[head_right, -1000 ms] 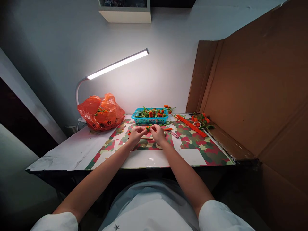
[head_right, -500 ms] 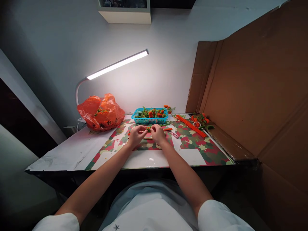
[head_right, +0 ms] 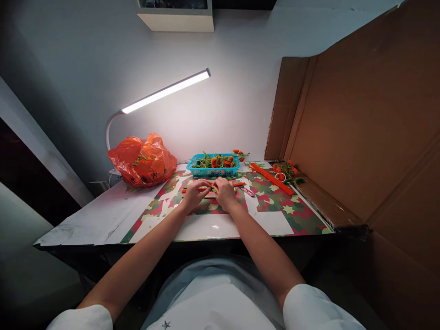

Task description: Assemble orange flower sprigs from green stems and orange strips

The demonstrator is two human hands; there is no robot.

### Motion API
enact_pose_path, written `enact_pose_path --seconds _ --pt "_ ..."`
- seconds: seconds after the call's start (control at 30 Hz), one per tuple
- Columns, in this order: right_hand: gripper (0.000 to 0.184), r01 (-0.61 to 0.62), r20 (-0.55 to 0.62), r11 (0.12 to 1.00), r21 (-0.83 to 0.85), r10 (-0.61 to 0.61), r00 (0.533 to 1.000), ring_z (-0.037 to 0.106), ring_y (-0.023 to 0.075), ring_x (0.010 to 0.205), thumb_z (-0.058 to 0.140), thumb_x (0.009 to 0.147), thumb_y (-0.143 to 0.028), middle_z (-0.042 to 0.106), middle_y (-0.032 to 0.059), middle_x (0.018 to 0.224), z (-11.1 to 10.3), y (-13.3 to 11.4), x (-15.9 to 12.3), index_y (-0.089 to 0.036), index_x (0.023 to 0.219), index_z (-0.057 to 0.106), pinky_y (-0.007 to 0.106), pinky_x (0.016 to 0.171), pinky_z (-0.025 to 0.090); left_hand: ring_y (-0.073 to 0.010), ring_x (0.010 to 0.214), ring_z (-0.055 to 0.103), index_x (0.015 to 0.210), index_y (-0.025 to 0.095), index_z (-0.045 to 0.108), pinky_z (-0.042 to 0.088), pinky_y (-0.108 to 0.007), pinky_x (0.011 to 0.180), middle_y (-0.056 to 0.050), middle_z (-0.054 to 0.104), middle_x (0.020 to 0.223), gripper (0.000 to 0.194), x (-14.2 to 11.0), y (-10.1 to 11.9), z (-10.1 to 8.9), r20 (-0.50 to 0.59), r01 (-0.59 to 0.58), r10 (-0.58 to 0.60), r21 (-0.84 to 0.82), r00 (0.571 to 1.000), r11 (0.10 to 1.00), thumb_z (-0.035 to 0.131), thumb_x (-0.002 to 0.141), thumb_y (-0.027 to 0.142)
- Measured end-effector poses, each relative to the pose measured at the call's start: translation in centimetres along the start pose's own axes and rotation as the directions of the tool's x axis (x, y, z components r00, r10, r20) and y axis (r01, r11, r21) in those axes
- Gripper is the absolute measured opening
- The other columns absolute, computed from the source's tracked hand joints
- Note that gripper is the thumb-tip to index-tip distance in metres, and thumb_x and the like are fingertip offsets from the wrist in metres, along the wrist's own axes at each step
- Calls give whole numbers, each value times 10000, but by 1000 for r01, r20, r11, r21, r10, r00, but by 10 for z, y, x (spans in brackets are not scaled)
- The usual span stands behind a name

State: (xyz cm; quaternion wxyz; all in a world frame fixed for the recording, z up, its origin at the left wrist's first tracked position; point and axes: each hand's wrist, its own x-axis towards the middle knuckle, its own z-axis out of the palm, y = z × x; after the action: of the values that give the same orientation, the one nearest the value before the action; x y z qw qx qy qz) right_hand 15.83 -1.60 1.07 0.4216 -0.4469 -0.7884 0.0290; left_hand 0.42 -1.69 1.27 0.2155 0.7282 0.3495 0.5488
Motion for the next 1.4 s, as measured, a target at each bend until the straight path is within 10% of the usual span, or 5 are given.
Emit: enact_pose_path --seconds 0.37,1.07,1.23,1.4 --pt "97 -126 -105 945 303 164 981 563 163 662 605 733 -295 623 16 721 6 -3 1 -206 702 583 279 611 425 -170 723 635 732 162 624 541 -348 741 -38 665 768 324 3 -8 5 -72 278 -342 -441 937 853 768 617 428" --pt "103 -201 -77 881 428 257 963 571 176 677 501 752 -248 618 20 712 19 2 4 -213 666 548 279 606 439 -185 831 598 740 187 671 526 -252 605 -61 616 864 133 3 -2 4 -96 64 -78 -141 992 988 712 664 288" --pt "98 -167 -85 958 233 191 978 556 184 727 483 782 -201 616 32 784 11 0 3 -213 703 540 295 655 396 -185 824 607 744 190 692 544 -263 630 -62 632 865 143 3 0 3 -98 77 -90 -132 991 988 699 674 314" --pt "158 0 -66 994 -108 -7 998 529 211 838 450 866 -145 632 63 868 -1 -8 0 -207 776 564 333 735 314 -192 743 649 745 167 709 566 -320 664 -64 695 794 353 4 -7 -2 6 341 -358 -321 934 883 740 643 504"
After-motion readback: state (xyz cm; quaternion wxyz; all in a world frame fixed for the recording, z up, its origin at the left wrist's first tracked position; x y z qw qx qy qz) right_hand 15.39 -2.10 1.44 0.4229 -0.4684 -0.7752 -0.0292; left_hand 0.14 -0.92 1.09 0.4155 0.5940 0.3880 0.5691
